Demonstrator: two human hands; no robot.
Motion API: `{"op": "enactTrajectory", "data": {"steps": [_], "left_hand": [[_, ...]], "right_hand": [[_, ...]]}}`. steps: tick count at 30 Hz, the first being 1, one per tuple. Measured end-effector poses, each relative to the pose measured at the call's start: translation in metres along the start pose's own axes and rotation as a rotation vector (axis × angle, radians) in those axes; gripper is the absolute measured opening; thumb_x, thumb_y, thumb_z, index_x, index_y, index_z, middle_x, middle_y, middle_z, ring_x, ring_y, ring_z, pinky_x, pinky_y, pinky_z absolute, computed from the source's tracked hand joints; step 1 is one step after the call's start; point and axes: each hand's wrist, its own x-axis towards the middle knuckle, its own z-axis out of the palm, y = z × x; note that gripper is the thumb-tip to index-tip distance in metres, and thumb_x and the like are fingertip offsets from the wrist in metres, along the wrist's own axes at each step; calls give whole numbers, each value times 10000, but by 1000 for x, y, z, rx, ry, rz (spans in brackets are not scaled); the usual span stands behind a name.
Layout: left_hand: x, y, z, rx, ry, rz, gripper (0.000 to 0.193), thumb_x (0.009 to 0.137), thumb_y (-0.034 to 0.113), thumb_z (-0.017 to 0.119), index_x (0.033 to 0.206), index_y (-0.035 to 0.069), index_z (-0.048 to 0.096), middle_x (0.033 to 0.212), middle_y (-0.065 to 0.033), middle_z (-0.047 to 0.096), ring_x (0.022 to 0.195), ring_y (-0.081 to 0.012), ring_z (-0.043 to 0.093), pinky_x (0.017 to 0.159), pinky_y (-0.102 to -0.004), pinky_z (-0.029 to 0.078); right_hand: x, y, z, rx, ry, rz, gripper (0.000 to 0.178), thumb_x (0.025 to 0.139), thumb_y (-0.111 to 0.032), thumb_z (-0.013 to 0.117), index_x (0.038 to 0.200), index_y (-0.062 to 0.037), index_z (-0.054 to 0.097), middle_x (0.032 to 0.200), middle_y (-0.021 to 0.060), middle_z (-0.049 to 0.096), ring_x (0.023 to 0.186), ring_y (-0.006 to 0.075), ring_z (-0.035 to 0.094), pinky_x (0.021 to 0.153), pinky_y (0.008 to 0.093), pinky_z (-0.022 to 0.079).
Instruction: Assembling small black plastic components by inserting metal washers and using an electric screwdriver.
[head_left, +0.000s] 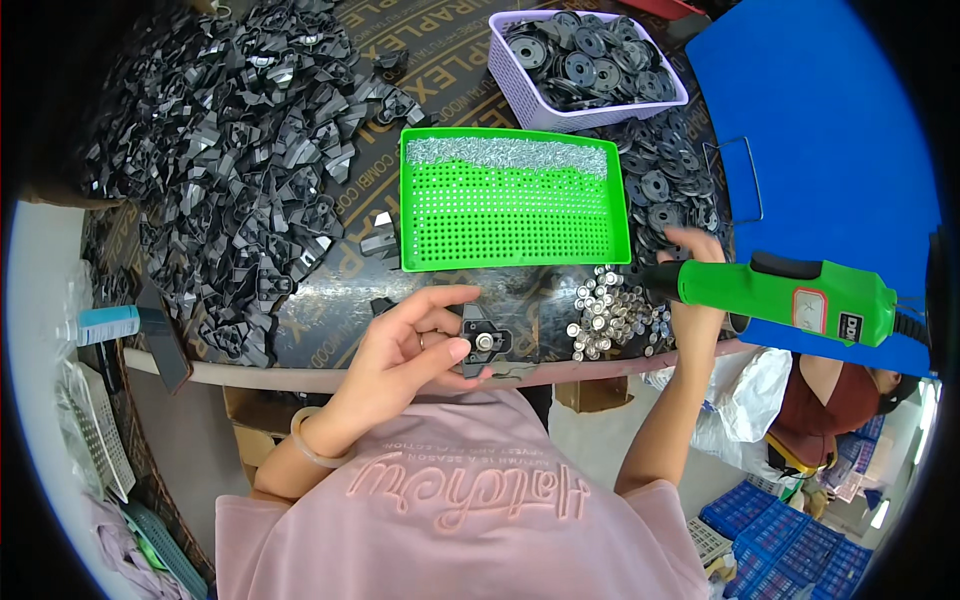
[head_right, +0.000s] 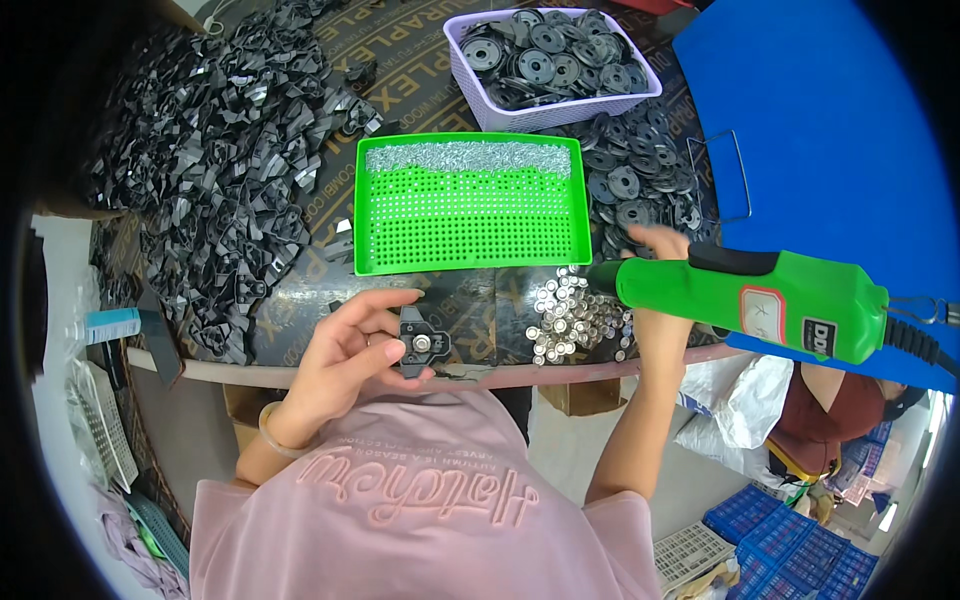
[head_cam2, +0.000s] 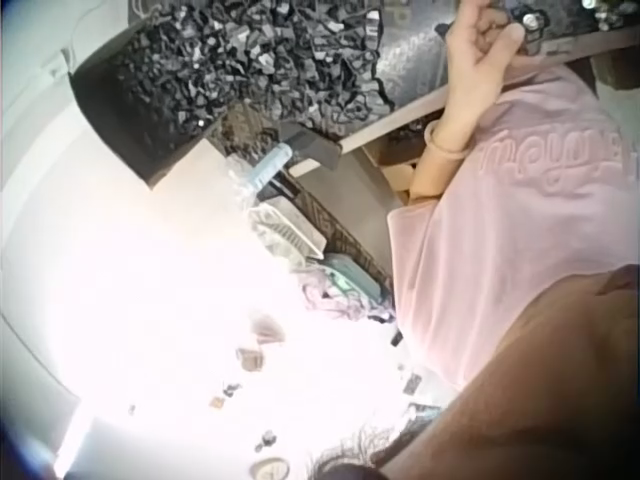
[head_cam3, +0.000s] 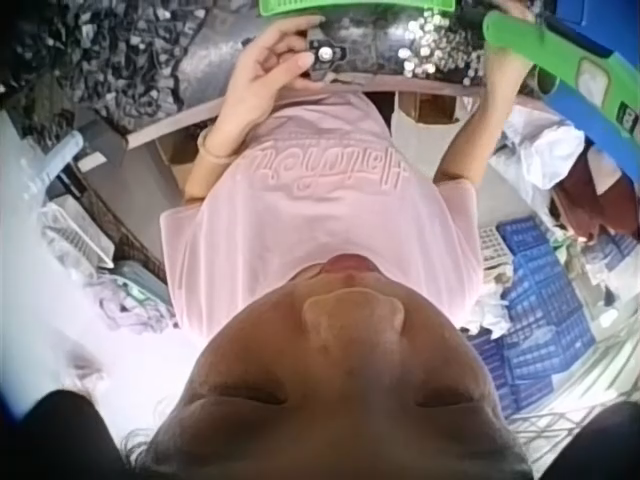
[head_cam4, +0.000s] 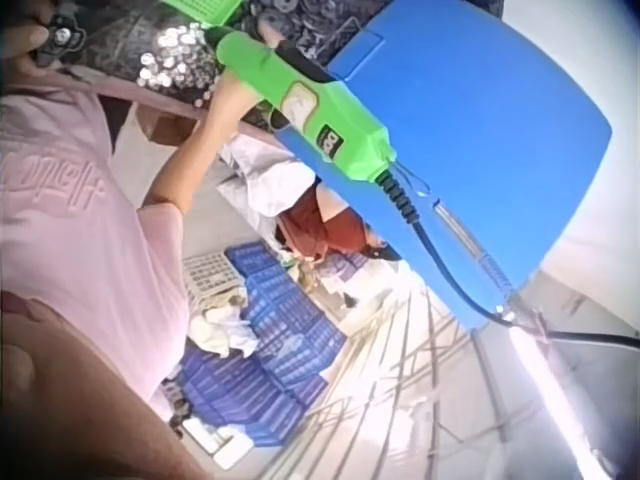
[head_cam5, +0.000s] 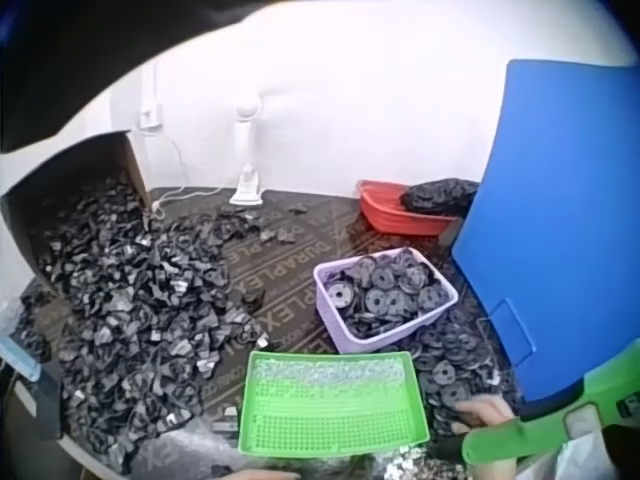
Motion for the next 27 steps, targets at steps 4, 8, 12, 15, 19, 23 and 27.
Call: {"op": "enactTrajectory", "data": {"steps": [4,8,12,15,19,23,27], "left_hand": [[-3,1,0,11,-2,-28,472,965,-50,523,1424,-15,420,1073,-119,634,963,-270,705,833,-356,628],[-8,6,-1,12,38,-23,458,963,-43,535,1410,-19,440,1073,-119,635,963,-245,703,828,-345,628],[-7,8,-4,15,29,-4,444,978,-46,531,1411,-13,442,1113,-122,615,998,-227,689,853,-327,610],[-1,14,4,-3,44,-16,466,935,-34,565,1390,-34,465,1047,-100,624,865,-121,649,816,-345,628],[7,8,-2,45,16,-9,526,893,-48,611,1396,-35,459,1068,-111,631,929,-169,671,813,-357,629],[13,3,1,-17,-20,67,690,787,-137,685,1420,-31,432,1131,-133,637,1052,-219,674,874,-384,608],[12,4,-1,15,-27,35,726,791,-193,677,1443,-9,417,1149,-130,594,1041,-198,663,918,-358,592]], "right_hand": [[39,11,32,-212,-88,-124,340,722,-30,776,1046,-94,690,1082,108,583,1015,313,548,882,411,467],[35,27,47,-210,-31,-121,214,746,-59,771,945,-79,693,995,102,585,965,315,553,840,416,470],[-2,8,18,123,-11,131,121,843,-40,718,939,-12,649,990,106,652,873,243,622,809,335,501],[-56,15,-3,537,179,610,196,991,-163,609,1112,-10,625,1036,61,669,841,145,624,701,245,485],[-76,-15,-40,1068,79,965,303,1035,-206,546,1281,-30,533,980,112,695,733,160,702,475,208,403],[-94,-28,-48,1397,-51,988,143,1029,-176,549,1070,-40,530,931,132,695,766,229,750,400,210,413],[-101,-41,-38,1441,-260,951,92,991,-91,593,1010,-52,513,967,108,679,822,273,754,420,225,458]]}}
